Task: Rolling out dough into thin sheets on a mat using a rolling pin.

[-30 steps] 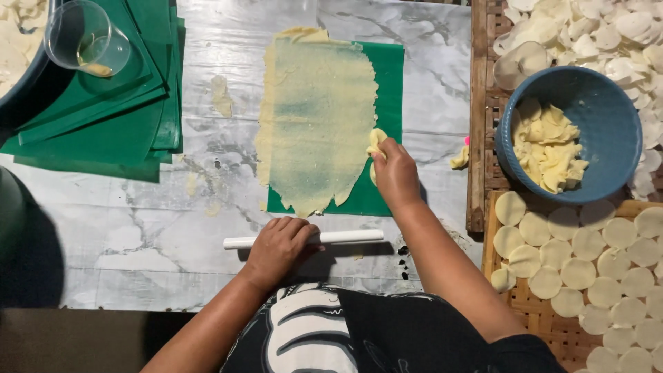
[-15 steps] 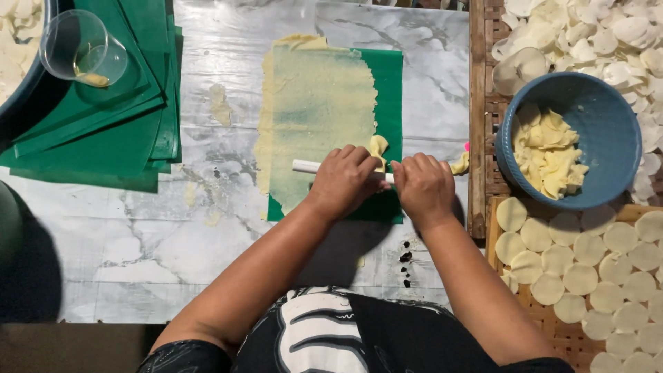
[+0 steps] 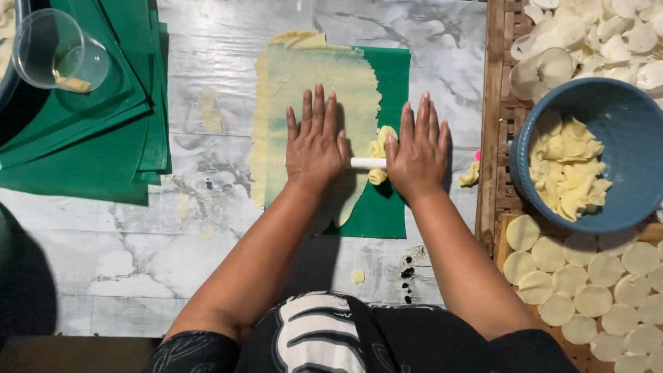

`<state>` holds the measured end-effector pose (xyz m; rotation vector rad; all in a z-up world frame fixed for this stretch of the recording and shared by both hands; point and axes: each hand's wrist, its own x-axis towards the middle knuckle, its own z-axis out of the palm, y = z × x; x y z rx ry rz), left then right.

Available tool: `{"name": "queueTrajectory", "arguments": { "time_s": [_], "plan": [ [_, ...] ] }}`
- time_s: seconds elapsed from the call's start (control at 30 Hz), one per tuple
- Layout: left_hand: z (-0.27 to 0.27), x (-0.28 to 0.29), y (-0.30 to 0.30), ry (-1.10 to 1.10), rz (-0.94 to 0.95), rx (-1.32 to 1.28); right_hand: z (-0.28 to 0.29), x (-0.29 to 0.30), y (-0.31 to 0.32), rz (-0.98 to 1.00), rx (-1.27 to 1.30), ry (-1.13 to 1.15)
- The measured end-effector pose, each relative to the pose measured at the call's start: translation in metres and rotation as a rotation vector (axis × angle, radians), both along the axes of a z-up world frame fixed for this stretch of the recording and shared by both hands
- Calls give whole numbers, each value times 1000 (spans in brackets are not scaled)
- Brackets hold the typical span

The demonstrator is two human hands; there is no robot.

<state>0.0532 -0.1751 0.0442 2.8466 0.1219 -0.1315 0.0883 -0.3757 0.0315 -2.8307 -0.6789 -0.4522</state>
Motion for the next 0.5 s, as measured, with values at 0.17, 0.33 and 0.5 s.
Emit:
{"name": "queueTrajectory", "arguments": {
  "time_s": [0.17,0.33,0.5],
  "plan": [
    [-20,-43,-7,-109,-14,20,7,-53,-16,58,-7,-56],
    [-14,-44,-5,-20,-34,10,-9,-65,-56,176,82,59],
    [-24,-58,-15,-63,-34,3,1,-85,-56,162,57,28]
  ]
}}
